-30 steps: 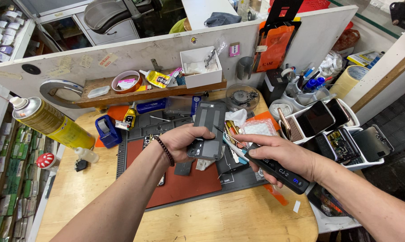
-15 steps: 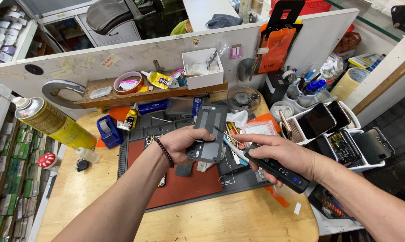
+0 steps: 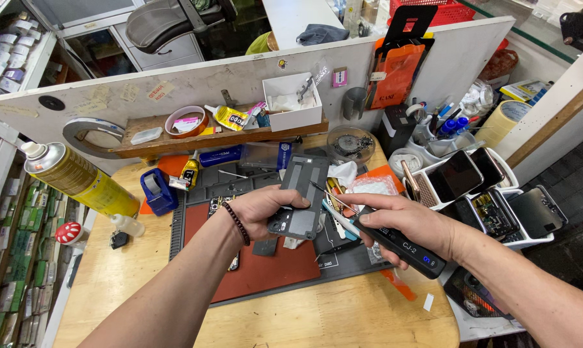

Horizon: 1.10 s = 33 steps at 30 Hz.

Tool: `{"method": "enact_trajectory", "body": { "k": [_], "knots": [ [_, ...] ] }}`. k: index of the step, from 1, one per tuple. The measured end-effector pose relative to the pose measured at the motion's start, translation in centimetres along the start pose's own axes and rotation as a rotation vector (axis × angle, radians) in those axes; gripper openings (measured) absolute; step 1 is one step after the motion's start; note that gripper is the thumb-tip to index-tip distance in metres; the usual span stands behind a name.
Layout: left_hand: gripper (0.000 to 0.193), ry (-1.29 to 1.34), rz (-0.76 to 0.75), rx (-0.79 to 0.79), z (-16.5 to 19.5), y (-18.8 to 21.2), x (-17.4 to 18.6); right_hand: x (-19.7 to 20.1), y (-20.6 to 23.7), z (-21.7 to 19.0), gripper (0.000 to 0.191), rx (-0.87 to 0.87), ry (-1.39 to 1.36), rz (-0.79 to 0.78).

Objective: The person uses a screwdriver to remove screws from a phone back cover, then wipes the phone body with a cloth. The person handles the phone chassis, back cover, and internal components on a workbench.

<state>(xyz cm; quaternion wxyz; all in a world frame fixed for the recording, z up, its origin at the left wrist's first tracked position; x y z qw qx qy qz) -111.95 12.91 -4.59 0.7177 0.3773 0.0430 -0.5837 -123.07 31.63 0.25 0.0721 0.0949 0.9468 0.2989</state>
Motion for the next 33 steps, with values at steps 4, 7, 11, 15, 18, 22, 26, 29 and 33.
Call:
{"method": "enact_trajectory", "body": {
  "k": [4,7,11,15,18,22,26,29,33],
  "knots": [
    [0.027,0.012,-0.019,-0.005,-0.1,0.0,0.0,0.0,0.0,0.0,0.066,0.003,-0.003,-0.005],
    [0.026,0.003,-0.017,0.007,-0.2,-0.1,0.1,0.0,0.0,0.0,0.066,0.014,-0.017,-0.013],
    [0.026,0.007,-0.033,0.007,-0.4,-0.1,0.0,0.1,-0.1,0.1,0.064,0.008,-0.008,-0.004],
    [0.025,-0.006,-0.048,0.011,-0.5,0.1,-0.1,0.3,-0.2,-0.1,0.064,0.019,-0.013,-0.001],
    [0.025,-0.011,-0.066,0.007,-0.6,0.2,-0.2,0.5,-0.2,-0.3,0.064,0.026,-0.006,0.004],
    [0.027,0.007,-0.082,0.022,-0.9,0.2,-0.1,0.8,0.0,-0.7,0.066,0.057,-0.019,0.011],
    [0.029,-0.016,-0.095,0.021,-1.0,0.2,-0.1,1.1,0.1,-0.8,0.066,0.044,0.015,0.022],
    [0.030,-0.005,-0.095,0.031,-1.1,0.2,-0.2,1.1,0.0,-0.9,0.066,0.050,0.020,0.014],
    [0.031,-0.018,-0.050,0.053,-1.1,0.3,0.1,1.3,0.0,-1.1,0.065,0.029,0.025,0.033]
  ]
}}
Point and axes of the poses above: each hand's wrist, its own y-axis away from the middle knuckle, its own x-axis out of the back of the hand, z = x × y, the point moved 7 cm from there along -y, towards the middle knuckle, and after that the axes turned 2 degrees about -z, right-handed, at the moved point
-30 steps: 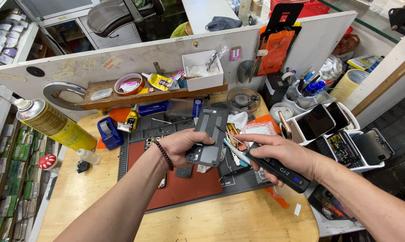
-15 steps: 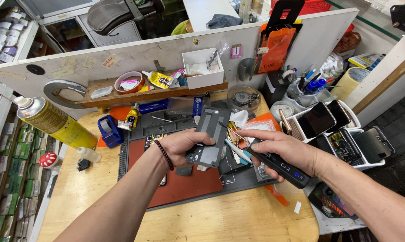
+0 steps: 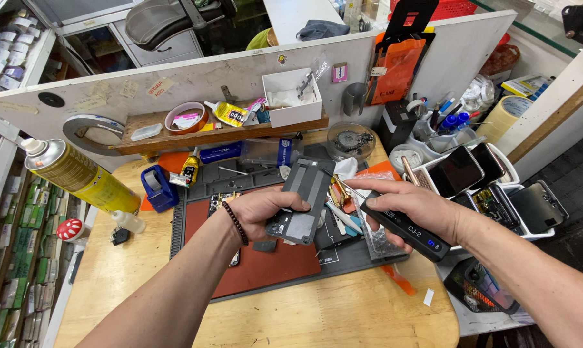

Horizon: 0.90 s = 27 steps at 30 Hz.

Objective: The person uses a screwdriver to remove screws from a phone back cover, then wipes the phone body with a cloth. The person handles the phone chassis, back cover, and internal components on a workbench.

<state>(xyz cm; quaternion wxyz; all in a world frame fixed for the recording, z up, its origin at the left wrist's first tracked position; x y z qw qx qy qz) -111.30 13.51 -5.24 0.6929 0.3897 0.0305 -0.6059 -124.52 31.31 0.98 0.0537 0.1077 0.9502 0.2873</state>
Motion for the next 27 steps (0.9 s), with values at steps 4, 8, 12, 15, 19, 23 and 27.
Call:
{"method": "enact_trajectory", "body": {
  "k": [4,8,12,15,19,23,27],
  "knots": [
    [0.031,0.003,-0.016,-0.011,0.16,0.02,-0.21,0.25,0.10,-0.21,0.059,-0.011,0.024,0.037],
    [0.032,0.012,-0.023,-0.014,0.15,0.02,-0.36,0.25,0.26,-0.38,0.065,-0.016,0.040,0.041],
    [0.032,0.009,0.007,-0.004,0.10,0.13,-0.13,0.29,0.36,-0.45,0.064,-0.027,0.046,0.052],
    [0.033,0.007,-0.025,0.001,0.03,0.17,-0.28,0.31,0.38,-0.44,0.064,-0.033,0.052,0.054],
    [0.033,0.017,-0.049,-0.002,-0.01,0.17,-0.42,0.36,0.35,-0.48,0.064,-0.020,0.018,0.045],
    [0.034,-0.004,-0.034,0.023,-0.08,0.31,-0.32,0.54,0.29,-0.44,0.060,-0.009,0.018,0.041],
    [0.034,-0.013,-0.021,0.024,-0.04,0.45,-0.28,0.54,0.17,-0.40,0.064,-0.002,0.005,0.030]
  ]
}}
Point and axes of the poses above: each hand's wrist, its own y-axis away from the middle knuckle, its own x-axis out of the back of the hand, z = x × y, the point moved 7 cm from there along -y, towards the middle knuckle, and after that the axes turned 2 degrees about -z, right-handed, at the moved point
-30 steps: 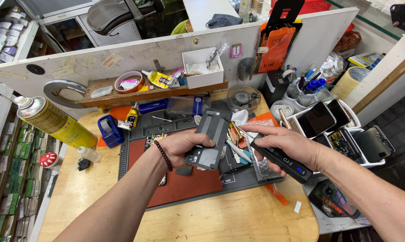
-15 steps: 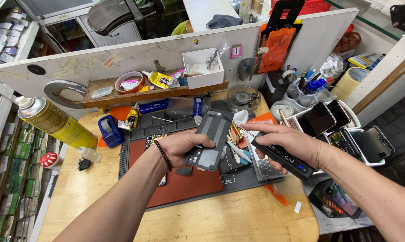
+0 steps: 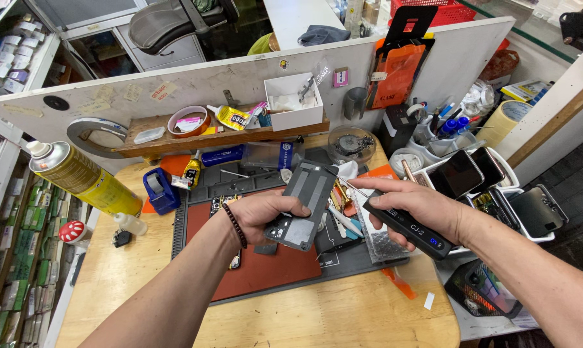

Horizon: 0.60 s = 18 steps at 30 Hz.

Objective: The person uses a screwdriver to remove screws from a phone back cover, then wipes the phone body with a cloth. The person handles the phone chassis, back cover, and internal components on a workbench.

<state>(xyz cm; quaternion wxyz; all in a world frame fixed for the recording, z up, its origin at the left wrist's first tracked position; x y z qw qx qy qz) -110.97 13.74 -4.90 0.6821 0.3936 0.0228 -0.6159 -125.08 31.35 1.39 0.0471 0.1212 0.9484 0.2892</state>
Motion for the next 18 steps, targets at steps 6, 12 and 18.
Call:
{"method": "enact_trajectory", "body": {
  "k": [6,12,18],
  "knots": [
    [0.036,0.005,-0.020,-0.013,-0.3,-0.1,0.0,0.2,0.1,-0.1,0.060,-0.010,0.011,0.022],
    [0.035,0.007,-0.032,0.014,-0.6,-0.2,0.1,0.6,-0.1,0.0,0.059,-0.014,0.044,0.045],
    [0.038,0.015,-0.047,-0.002,-0.5,0.2,-0.1,1.1,0.1,-0.4,0.060,-0.023,0.005,0.072]
  ]
}}
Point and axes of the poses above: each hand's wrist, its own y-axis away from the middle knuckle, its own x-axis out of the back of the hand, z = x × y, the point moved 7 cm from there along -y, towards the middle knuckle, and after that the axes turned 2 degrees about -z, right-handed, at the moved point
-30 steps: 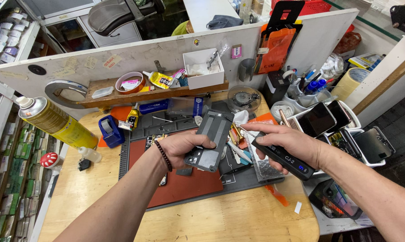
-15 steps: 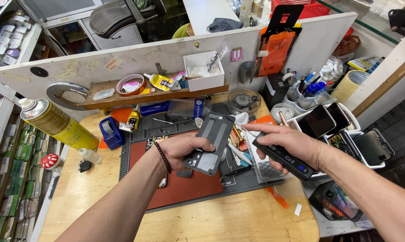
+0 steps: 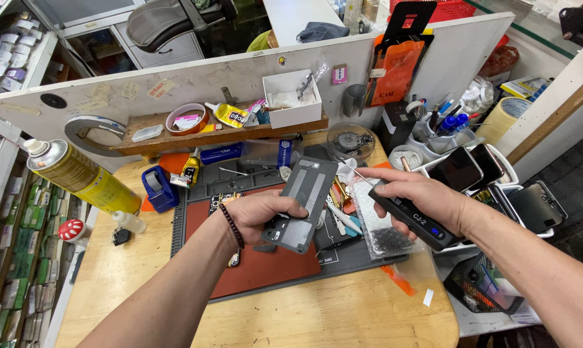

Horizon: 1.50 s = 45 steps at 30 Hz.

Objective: The person uses a screwdriver to remove screws from a phone back cover, then wipes the phone body with a cloth. The person handles the phone chassis, back cover, and internal components on a workbench.

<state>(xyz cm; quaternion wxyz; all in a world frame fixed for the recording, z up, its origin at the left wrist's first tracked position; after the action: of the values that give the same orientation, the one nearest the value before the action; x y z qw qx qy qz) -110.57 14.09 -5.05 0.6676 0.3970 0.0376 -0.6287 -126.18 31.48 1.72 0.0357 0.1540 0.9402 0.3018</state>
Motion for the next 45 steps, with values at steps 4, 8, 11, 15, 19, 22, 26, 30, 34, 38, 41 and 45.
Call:
{"method": "enact_trajectory", "body": {
  "k": [4,8,11,15,19,22,26,30,34,38,41,45],
  "knots": [
    [0.036,-0.047,0.051,-0.019,0.5,0.1,0.4,-0.5,0.7,-0.4,0.066,0.025,-0.025,-0.041],
    [0.032,-0.051,0.076,-0.039,0.7,-0.1,0.4,-2.1,1.1,0.7,0.068,-0.019,0.026,-0.124],
    [0.030,-0.068,0.089,-0.048,0.9,-0.1,0.3,-3.2,1.1,1.5,0.068,-0.028,-0.023,-0.193],
    [0.029,-0.046,0.136,-0.041,1.0,0.1,0.6,-3.4,0.9,2.0,0.066,-0.041,-0.042,-0.205],
    [0.030,-0.053,0.095,-0.042,0.8,0.0,0.4,-2.8,0.7,1.4,0.066,-0.015,-0.015,-0.163],
    [0.030,-0.056,0.079,-0.047,0.7,0.0,0.5,-2.1,0.6,1.5,0.065,-0.045,0.017,-0.097],
    [0.031,-0.048,0.122,-0.054,0.7,0.4,0.8,-1.7,0.3,1.3,0.066,0.040,-0.077,-0.076],
    [0.033,-0.044,0.139,-0.043,0.6,0.8,0.4,-1.0,-0.8,0.9,0.057,0.140,-0.173,0.049],
    [0.035,-0.065,0.107,0.033,-0.3,1.1,-0.3,-0.7,-2.1,-0.3,0.057,0.261,-0.191,0.199],
    [0.037,-0.181,0.062,0.095,-2.2,0.6,-1.2,-1.2,-3.0,-0.8,0.061,0.282,-0.209,0.250],
    [0.039,-0.197,0.020,0.103,-3.6,0.0,-1.6,-1.7,-3.4,-0.2,0.065,0.250,-0.149,0.254],
    [0.035,-0.065,-0.046,0.048,-4.9,0.3,-1.5,-1.3,-3.5,1.7,0.062,0.198,-0.204,0.298]
  ]
}}
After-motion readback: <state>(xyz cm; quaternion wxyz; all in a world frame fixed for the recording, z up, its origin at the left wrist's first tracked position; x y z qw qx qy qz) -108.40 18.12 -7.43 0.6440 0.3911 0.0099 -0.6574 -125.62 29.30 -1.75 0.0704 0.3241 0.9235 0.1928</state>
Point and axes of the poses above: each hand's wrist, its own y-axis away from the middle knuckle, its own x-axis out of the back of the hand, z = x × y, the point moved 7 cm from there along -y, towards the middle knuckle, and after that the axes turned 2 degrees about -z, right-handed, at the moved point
